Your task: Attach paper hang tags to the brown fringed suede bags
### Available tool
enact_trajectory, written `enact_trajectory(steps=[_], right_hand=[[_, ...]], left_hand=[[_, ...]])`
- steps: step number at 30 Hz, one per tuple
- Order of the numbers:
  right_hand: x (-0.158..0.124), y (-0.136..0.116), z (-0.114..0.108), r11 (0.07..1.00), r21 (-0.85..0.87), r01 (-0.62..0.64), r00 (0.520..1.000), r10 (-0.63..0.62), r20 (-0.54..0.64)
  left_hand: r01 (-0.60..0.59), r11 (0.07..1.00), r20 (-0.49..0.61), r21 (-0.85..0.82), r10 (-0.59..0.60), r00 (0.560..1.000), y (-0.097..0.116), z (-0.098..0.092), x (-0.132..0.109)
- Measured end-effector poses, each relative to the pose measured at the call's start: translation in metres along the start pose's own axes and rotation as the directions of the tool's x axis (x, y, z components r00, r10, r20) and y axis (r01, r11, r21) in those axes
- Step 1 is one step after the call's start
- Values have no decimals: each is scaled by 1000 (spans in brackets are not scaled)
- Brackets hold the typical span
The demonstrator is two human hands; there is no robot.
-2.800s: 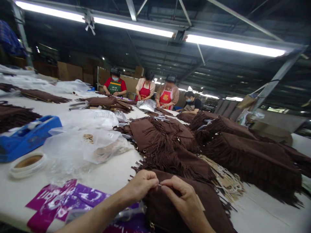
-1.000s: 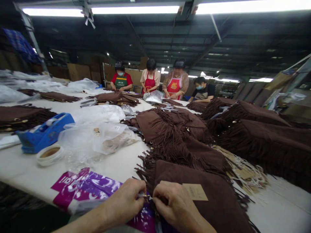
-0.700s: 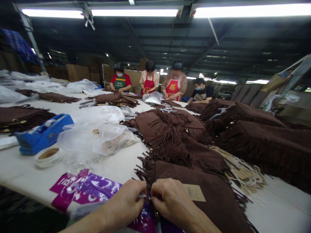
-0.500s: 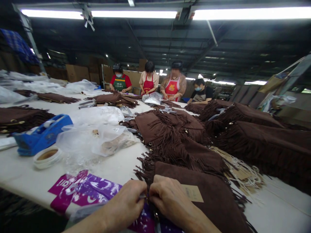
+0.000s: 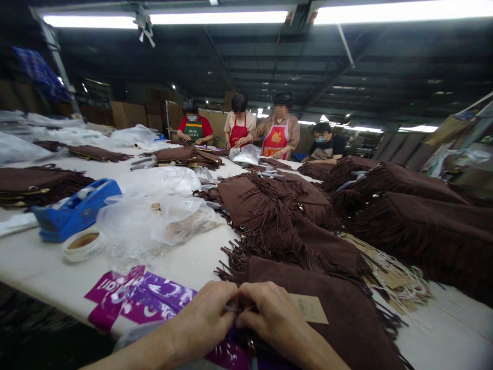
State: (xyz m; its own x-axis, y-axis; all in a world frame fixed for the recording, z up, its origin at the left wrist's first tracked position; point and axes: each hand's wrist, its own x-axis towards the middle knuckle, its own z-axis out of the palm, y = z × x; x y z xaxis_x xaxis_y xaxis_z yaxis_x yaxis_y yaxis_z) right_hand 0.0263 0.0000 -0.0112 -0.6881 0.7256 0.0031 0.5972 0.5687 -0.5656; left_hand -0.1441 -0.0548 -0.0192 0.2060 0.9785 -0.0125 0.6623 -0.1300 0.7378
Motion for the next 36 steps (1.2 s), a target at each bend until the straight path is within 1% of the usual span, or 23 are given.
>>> enact_trajectory(steps=[2, 4, 5, 6, 8, 10, 11, 12, 13, 14, 15, 16, 17, 18, 20, 22, 24, 25, 27, 29, 33, 36], right_hand=[[-1, 6, 10, 999, 29, 21, 999, -20, -37], [-5, 14, 22, 990, 50, 134, 987, -129, -95], [-7, 18, 28, 975, 28, 218, 966, -212, -145], [-10, 22, 34, 950, -22, 310, 930, -308, -199], [-15, 28, 43, 878, -179, 445, 831, -479, -284], [-19, 33, 51, 813, -319, 487, 734, -579, -355], [-19, 35, 54, 799, -355, 485, 704, -598, -383], [-19, 36, 57, 795, -369, 481, 687, -603, -406], [-19, 37, 59, 795, -372, 479, 676, -604, -422], [-18, 38, 61, 795, -371, 481, 670, -605, -429], [-17, 39, 62, 794, -367, 484, 670, -606, -429], [-16, 40, 62, 796, -362, 486, 672, -605, -427], [-15, 41, 63, 797, -357, 487, 672, -603, -430], [-15, 42, 63, 796, -354, 491, 667, -605, -435], [-15, 43, 63, 796, -348, 495, 665, -605, -439], [-15, 44, 64, 798, -345, 495, 669, -603, -434], [-16, 44, 65, 801, -342, 492, 684, -598, -418], [-17, 44, 65, 802, -342, 489, 690, -596, -411], [-17, 43, 64, 800, -346, 491, 684, -599, -416], [-17, 41, 63, 796, -353, 492, 671, -605, -430], [-16, 40, 62, 780, -361, 511, 682, -623, -382], [-16, 40, 60, 795, -338, 503, 660, -606, -444]], left_hand=[[36, 999, -27, -4, -36, 999, 1, 0, -3], [53, 995, -7, -82, -54, 999, 4, -3, -7], [71, 987, 23, -146, -69, 997, 6, -6, -8], [110, 968, 67, -226, -98, 993, 7, -8, -10], [247, 892, 182, -379, -189, 965, 6, -12, -12], [407, 803, 296, -436, -299, 907, 0, -13, -12], [465, 776, 337, -426, -340, 878, -4, -12, -12], [490, 774, 361, -401, -358, 861, -7, -12, -11], [481, 795, 359, -370, -355, 863, -10, -11, -11], [440, 833, 338, -336, -329, 882, -12, -10, -10], [365, 883, 299, -296, -277, 913, -13, -8, -9], [266, 932, 248, -248, -204, 947, -13, -7, -8], [162, 967, 204, -196, -122, 971, -12, -5, -7], [76, 987, 171, -143, -51, 984, -12, -3, -5], [-25, 998, 132, -63, 33, 991, -11, 2, -3], [-40, 999, 96, -21, 42, 994, -12, 8, -1], [-55, 998, 50, 7, 54, 997, -16, 13, -1], [-79, 997, 36, 12, 78, 996, -19, 15, -1], [-143, 989, 19, 19, 143, 990, -23, 16, 0], [-197, 980, 25, 21, 197, 980, -26, 16, 1], [-231, 973, 43, 15, 230, 972, -25, 16, 2], [-252, 967, 41, 49, 250, 967, -23, 17, 1]])
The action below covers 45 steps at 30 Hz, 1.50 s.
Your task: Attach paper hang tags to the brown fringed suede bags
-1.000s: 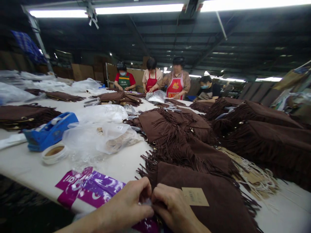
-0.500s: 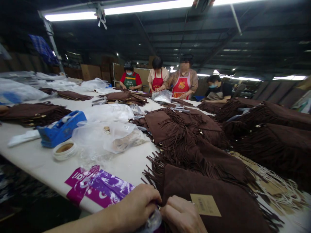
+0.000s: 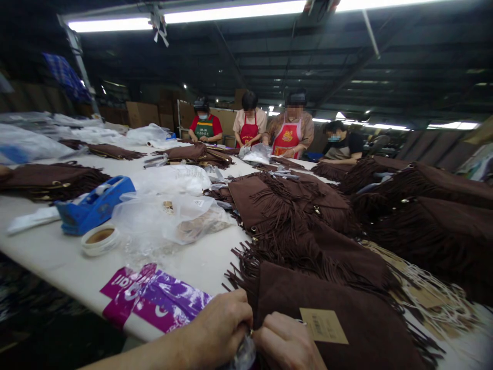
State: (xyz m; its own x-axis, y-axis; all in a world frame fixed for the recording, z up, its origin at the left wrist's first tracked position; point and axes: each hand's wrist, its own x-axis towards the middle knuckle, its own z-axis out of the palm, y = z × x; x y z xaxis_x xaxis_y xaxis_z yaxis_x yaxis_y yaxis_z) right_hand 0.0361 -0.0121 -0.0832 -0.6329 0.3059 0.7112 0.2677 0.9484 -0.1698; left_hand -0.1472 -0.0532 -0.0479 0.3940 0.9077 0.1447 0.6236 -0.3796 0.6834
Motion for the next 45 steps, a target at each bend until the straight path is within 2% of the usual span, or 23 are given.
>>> enact_trajectory(steps=[2, 4, 6, 9, 11, 13, 17, 20, 22, 24, 26, 28, 31, 35, 45], right_hand=[[4, 1, -6, 996, 77, -37, 996, 31, 85], [12, 2, -17, 965, 204, -164, 961, 110, 252], [21, 4, -28, 892, 274, -360, 888, 237, 394], [35, 6, -33, 744, 296, -600, 765, 424, 485], [44, 7, -30, 621, 323, -714, 675, 490, 552], [51, 7, -23, 537, 346, -769, 625, 520, 582], [59, 9, -12, 532, 384, -754, 651, 533, 540], [56, 12, -9, 469, 459, -755, 655, 571, 494], [52, 15, -7, 435, 511, -742, 661, 605, 444], [47, 17, -3, 424, 537, -730, 664, 624, 411], [44, 17, 1, 439, 543, -716, 678, 621, 392], [42, 18, 5, 465, 541, -701, 694, 618, 369], [41, 18, 6, 487, 544, -683, 710, 618, 338], [39, 18, 5, 513, 532, -674, 721, 613, 322], [32, 14, 7, 561, 499, -661, 739, 602, 302]], left_hand=[[5, 999, -2, 39, -5, 1000, 0, -2, -1], [20, 998, -20, 58, -19, 1000, 0, -7, 0], [25, 999, -71, 46, -22, 997, -1, -15, 2], [26, 1000, -186, 14, -23, 982, -2, -29, 8], [36, 999, -239, 1, -35, 970, -2, -34, 13], [43, 999, -267, -15, -46, 963, -1, -34, 18], [50, 997, -300, -58, -65, 952, 1, -29, 24], [139, 980, -313, -143, -178, 933, -1, -27, 24], [233, 937, -233, -259, -295, 927, -4, -23, 21], [320, 862, -95, -392, -384, 918, -8, -18, 17], [383, 780, 9, -495, -436, 900, -11, -11, 16], [418, 720, 50, -554, -473, 880, -11, -4, 18], [420, 698, 29, -580, -497, 867, -10, 3, 22], [384, 708, -9, -592, -483, 876, -13, 7, 24], [423, 685, 37, -593, -501, 864, -15, 3, 22]])
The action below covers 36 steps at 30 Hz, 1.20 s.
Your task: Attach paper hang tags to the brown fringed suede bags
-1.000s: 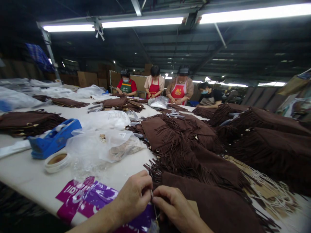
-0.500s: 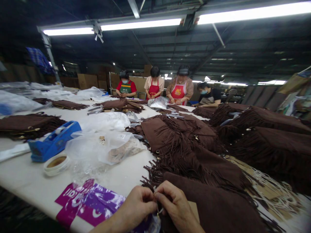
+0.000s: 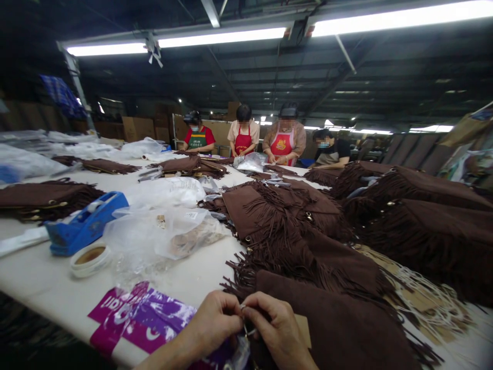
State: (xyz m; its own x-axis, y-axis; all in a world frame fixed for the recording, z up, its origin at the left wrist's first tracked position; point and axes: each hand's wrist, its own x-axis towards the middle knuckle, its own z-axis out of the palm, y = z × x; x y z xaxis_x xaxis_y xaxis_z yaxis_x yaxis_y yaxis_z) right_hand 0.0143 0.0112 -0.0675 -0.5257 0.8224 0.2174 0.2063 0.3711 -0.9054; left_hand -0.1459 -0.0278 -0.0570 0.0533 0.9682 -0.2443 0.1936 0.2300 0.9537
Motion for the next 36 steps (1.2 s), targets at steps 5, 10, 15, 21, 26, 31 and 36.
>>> enact_trajectory(steps=[5, 10, 15, 21, 26, 31, 36], right_hand=[[2, -1, -3, 997, -71, 32, 999, -33, -22], [2, -4, -8, 999, -32, -8, 1000, 9, 25], [2, -8, -12, 970, -220, 106, 994, -95, 60], [-7, -3, -29, 830, -467, 306, 949, -228, 216], [-19, -1, -55, 676, -653, 342, 940, -253, 230], [-13, 7, -58, 476, -801, 364, 931, -202, 303], [-7, -3, -59, 401, -861, 314, 949, -117, 292]], left_hand=[[-32, 999, 12, 5, 32, 999, -1, 0, -1], [24, 1000, -18, -5, -24, 1000, 3, 0, -2], [145, 941, 40, -304, -140, 989, 20, -3, -5], [256, 806, 175, -533, -191, 966, 23, -9, -4], [238, 694, 225, -680, -112, 968, 14, -12, -1], [188, 589, 205, -786, -38, 978, 8, -12, -3], [138, 608, 123, -782, -66, 990, 11, -10, -6]])
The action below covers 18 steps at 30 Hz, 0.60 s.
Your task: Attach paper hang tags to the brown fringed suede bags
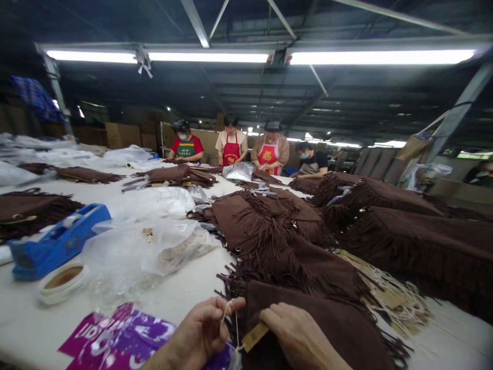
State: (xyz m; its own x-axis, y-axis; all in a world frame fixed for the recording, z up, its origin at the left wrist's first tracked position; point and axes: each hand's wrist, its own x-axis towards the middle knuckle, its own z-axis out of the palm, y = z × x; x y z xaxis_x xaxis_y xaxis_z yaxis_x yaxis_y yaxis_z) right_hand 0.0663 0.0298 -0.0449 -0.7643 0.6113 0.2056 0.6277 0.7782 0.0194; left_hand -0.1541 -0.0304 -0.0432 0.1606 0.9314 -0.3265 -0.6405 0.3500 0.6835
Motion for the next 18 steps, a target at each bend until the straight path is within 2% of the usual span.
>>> enact_trajectory(steps=[3, 5, 7, 9, 11, 13, 14, 16, 18], right_hand=[[2, -9, -21, 991, 90, -101, 992, 93, 88], [4, -17, -34, 983, 82, -163, 979, 151, 135], [8, -23, -42, 981, 97, -167, 977, 151, 148], [10, -25, -42, 983, 149, -109, 989, 91, 121], [10, -24, -35, 982, 183, -41, 998, 30, 61], [9, -21, -26, 983, 183, -17, 999, 23, -31], [9, -20, -21, 985, 169, -21, 994, 39, -102], [9, -20, -14, 992, 122, -23, 960, 56, -276], [11, -22, -12, 997, 72, 25, 908, 7, -418]], left_hand=[[-65, 979, 29, 194, 60, 998, -3, 6, 0], [-97, 927, 71, 361, 76, 995, -4, 12, -1], [-139, 835, 127, 533, 83, 988, -3, 20, -1], [-227, 693, 208, 685, 113, 972, 1, 28, -2], [-314, 494, 277, 811, 148, 949, 7, 35, -3], [-339, 295, 298, 894, 176, 938, 11, 39, -2], [-331, 229, 294, 915, 183, 938, 11, 40, 0], [-333, 187, 297, 924, 194, 935, 11, 40, 3], [-349, 270, 308, 897, 185, 933, 9, 38, 7]])
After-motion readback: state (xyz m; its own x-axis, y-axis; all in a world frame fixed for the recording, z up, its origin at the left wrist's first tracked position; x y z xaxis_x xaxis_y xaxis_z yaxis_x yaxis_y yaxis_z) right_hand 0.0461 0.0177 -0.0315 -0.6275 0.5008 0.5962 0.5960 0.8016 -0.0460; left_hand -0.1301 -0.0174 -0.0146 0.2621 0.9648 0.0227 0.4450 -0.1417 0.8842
